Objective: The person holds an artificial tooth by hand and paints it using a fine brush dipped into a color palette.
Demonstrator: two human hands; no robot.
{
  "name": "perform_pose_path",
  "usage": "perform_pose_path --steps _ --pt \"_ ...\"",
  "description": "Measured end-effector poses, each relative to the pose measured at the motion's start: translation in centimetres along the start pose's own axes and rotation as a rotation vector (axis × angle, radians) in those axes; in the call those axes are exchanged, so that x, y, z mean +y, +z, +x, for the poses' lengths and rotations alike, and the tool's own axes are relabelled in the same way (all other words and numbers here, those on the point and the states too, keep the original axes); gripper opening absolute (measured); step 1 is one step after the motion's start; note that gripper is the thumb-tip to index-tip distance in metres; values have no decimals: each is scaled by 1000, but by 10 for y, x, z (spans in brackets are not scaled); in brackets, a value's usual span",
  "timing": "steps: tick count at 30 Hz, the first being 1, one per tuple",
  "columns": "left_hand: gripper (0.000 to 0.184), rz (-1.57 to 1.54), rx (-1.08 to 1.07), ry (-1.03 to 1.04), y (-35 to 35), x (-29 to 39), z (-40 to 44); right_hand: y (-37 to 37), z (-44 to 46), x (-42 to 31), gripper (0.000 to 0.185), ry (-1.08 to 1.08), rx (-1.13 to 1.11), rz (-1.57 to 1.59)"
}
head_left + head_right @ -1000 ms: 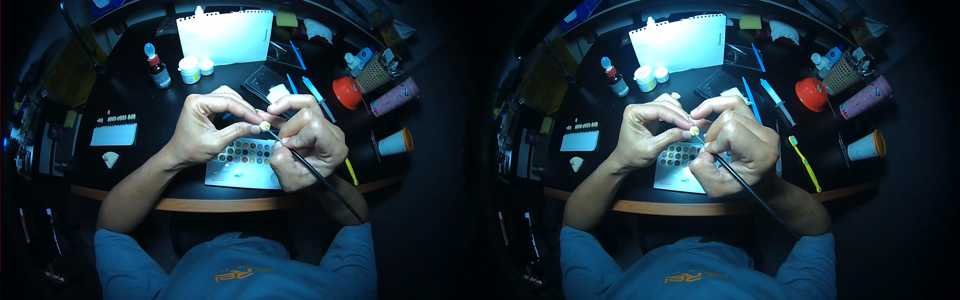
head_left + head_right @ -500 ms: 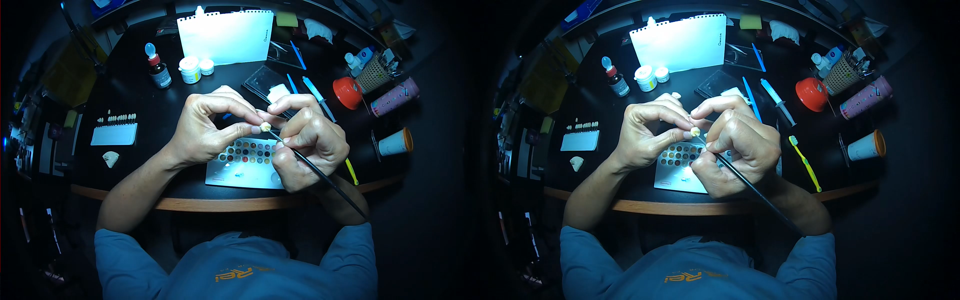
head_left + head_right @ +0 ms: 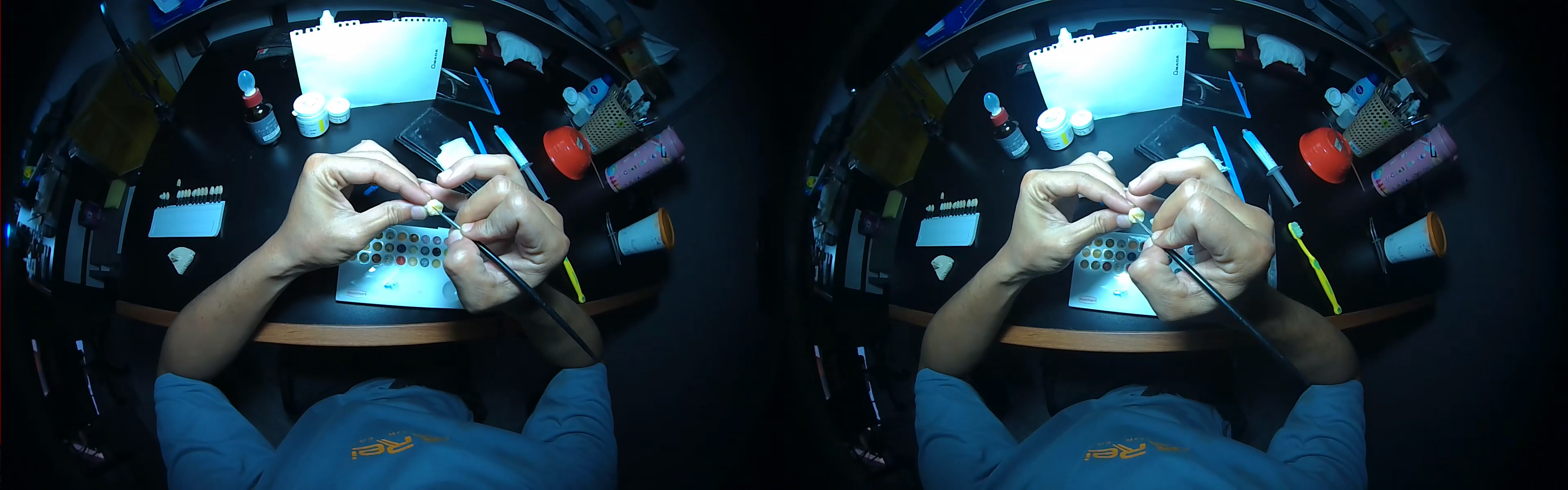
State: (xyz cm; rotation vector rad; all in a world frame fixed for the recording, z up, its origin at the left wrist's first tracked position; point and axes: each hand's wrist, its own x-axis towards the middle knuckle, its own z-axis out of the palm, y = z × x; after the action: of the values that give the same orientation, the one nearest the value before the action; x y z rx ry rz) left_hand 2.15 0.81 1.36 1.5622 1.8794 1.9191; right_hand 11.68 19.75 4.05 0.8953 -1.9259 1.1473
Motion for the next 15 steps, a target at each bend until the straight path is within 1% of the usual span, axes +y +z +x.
perform_pose_path --steps 7,10,13,15 --pt "9 -45 26 -41 2 0 -1 -1 0 -1 14 -8 -21 -2" --pt "9 -46 22 -46 1 0 -1 1 0 5 20 -52 35 17" --pt "8 -49 22 -55 1 1 -2 4 -4 4 20 3 77 71" --pt "8 -46 22 -54 1 1 -2 3 -4 6 20 -10 66 68"
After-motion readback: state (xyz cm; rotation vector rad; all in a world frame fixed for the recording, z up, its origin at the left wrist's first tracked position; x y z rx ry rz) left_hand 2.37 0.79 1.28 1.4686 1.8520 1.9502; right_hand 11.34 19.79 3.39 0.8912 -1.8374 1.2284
